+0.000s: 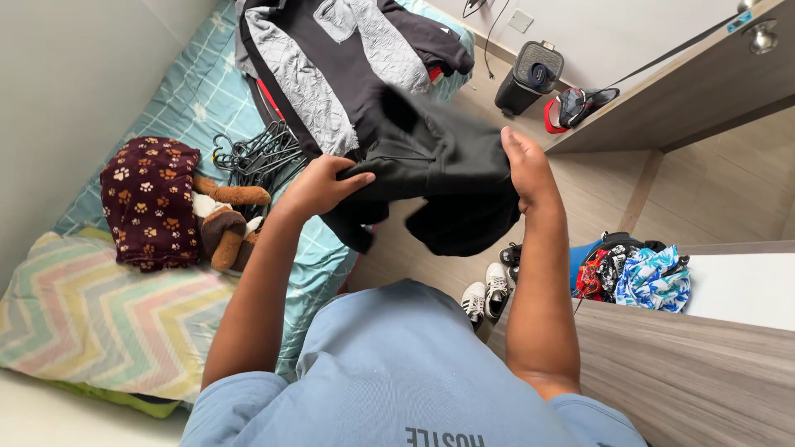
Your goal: Inspecting and turning over a black garment on a bed.
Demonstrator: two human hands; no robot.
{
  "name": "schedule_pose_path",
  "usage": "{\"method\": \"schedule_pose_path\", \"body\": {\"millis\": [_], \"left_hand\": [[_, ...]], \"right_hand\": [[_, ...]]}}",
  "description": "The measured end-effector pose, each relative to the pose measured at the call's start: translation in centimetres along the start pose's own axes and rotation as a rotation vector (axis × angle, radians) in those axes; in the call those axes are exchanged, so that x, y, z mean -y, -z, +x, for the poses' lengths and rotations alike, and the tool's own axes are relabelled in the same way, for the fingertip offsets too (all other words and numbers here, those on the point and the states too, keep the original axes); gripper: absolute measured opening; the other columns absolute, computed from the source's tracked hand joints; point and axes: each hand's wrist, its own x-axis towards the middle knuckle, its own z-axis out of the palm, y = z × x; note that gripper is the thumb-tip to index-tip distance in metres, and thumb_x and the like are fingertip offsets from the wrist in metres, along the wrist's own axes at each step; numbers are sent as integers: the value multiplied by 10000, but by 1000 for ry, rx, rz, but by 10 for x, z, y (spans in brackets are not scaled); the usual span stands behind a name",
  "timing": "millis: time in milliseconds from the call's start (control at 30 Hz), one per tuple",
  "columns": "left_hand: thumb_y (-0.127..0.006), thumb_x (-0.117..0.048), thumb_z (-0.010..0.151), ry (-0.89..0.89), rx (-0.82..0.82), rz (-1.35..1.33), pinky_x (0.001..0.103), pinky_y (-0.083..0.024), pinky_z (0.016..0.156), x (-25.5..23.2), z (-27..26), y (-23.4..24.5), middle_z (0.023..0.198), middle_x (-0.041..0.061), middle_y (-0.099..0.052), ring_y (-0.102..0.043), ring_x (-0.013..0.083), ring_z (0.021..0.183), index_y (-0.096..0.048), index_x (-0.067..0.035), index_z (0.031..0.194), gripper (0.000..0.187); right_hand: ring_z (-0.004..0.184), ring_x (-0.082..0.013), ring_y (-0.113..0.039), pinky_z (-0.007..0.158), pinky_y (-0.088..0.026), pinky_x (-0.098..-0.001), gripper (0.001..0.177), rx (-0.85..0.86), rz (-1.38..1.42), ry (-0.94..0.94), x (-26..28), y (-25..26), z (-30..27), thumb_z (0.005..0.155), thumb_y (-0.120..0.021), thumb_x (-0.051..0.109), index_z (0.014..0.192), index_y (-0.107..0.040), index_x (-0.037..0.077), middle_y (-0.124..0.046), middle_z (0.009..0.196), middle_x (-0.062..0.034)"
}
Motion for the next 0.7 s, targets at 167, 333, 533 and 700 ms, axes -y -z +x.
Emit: {"method": "schedule_pose_path", "body": {"millis": [167, 333, 533, 700], "left_hand": [[-706, -292, 976, -224, -114, -181, 324, -436, 565, 7, -7, -19, 659, 60, -549, -467, 105, 616, -676, 12, 963, 305], [-781, -143, 927, -340, -181, -451, 253, -486, 703, 11, -16, -32, 846, -29, -607, -528, 55, 787, -639, -11, 1048, 229], [-746, -17, 968, -487, -233, -616, 266, -479, 945, 35, -13, -52, 1105, 8, -607, -560, 103, 1049, -601, -25, 1211, 283], [-873, -281, 755, -377, -43, 332, 462, -512, 824, 55, -10, -45, 1056, 220, -645, -628, 412, 1001, -564, 35, 1143, 589]], "right_hand": [[995, -121, -644, 911, -519, -290, 315, 164, 42, 56, 18, 3, -14, 1016, -688, 240, 1224, -614, 14, -705, 1109, -38], [1264, -150, -632, 1149, -482, -320, 671, 400, 295, 380, -25, 23, -6, 872, -878, 254, 1410, -540, 40, -656, 1340, -45], [1024, -172, -662, 952, -512, -346, 530, 641, -660, -240, -65, 26, -5, 885, -777, 366, 1270, -672, 17, -750, 1116, -76], [967, -134, -663, 875, -541, -314, 406, 520, -306, -211, -47, 34, -4, 919, -725, 291, 1235, -693, 37, -751, 1082, -30]]}}
